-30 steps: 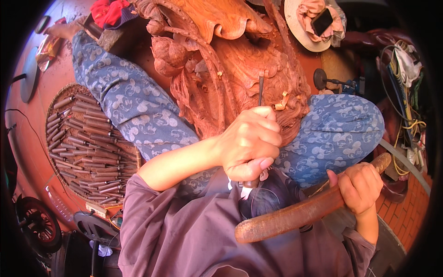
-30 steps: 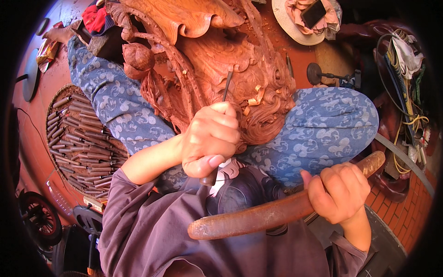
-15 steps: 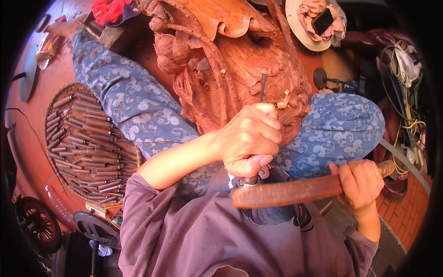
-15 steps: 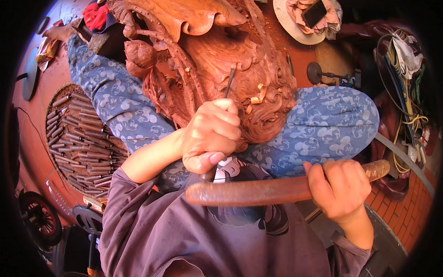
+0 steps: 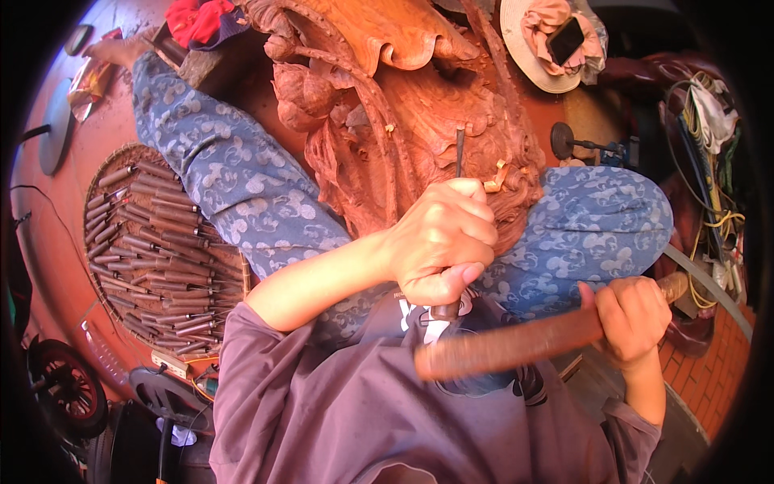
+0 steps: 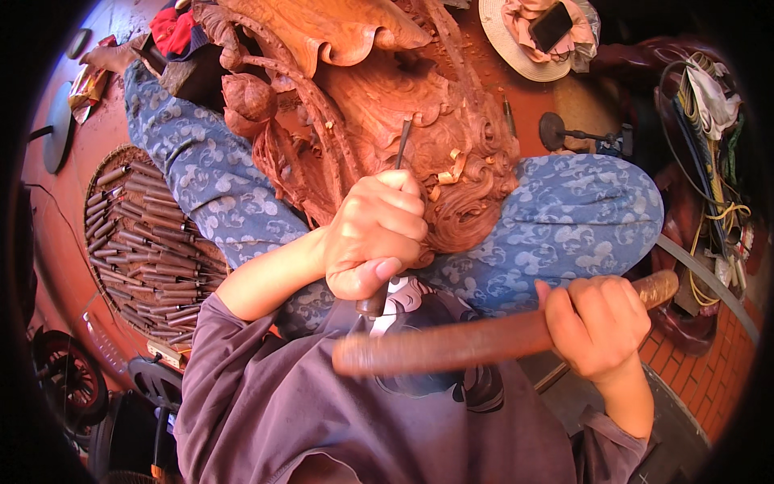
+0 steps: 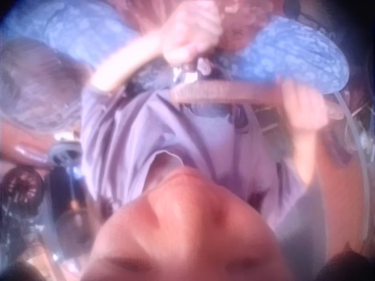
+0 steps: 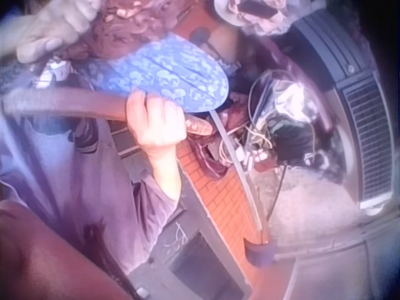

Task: The person carves a large reddish-brown wooden sculpture using a rotary power tool and then switches to a chisel and mallet. They refine surface details and remove wood shavings from the sculpture's intricate curves and crevices.

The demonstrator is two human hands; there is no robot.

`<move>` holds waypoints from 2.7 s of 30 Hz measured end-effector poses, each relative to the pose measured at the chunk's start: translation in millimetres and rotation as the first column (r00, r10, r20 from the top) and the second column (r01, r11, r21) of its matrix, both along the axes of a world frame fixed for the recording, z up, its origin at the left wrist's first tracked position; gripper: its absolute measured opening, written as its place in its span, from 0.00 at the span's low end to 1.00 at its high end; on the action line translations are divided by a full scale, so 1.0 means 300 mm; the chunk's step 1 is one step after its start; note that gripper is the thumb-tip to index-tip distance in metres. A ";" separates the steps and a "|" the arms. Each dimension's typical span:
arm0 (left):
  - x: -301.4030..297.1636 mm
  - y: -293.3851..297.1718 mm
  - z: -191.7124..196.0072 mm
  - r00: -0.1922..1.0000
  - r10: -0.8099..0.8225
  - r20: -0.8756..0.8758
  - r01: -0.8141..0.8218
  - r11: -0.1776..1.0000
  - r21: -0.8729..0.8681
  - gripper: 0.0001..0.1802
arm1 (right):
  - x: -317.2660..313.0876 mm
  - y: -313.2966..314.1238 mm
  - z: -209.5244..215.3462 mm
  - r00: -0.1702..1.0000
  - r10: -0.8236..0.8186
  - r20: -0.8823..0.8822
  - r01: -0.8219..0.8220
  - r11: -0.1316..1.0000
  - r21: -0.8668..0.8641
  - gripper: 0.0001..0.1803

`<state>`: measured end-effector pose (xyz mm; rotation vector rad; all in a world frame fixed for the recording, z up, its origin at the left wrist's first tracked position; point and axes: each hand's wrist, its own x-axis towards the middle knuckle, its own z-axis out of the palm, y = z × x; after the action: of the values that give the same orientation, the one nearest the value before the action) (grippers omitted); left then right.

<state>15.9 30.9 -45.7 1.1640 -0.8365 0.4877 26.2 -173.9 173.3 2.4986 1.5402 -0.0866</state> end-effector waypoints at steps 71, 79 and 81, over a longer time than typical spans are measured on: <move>-0.019 -0.021 -0.013 0.998 0.049 -0.030 -0.052 0.994 -0.098 0.18 | 0.016 0.003 -0.025 0.999 0.008 -0.033 -0.008 1.000 0.017 0.15; 0.004 0.013 -0.010 0.999 -0.001 -0.032 0.000 0.999 -0.046 0.16 | 0.021 0.007 -0.029 0.998 -0.043 -0.051 0.044 0.999 0.021 0.17; 0.009 0.010 -0.005 0.999 0.011 -0.030 -0.013 0.998 -0.064 0.15 | 0.040 -0.017 -0.037 0.998 0.024 -0.060 -0.017 0.994 0.108 0.17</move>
<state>18.6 33.8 -47.2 1.1148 -0.7833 0.5031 38.1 -179.0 162.2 2.5848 1.6359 -0.0803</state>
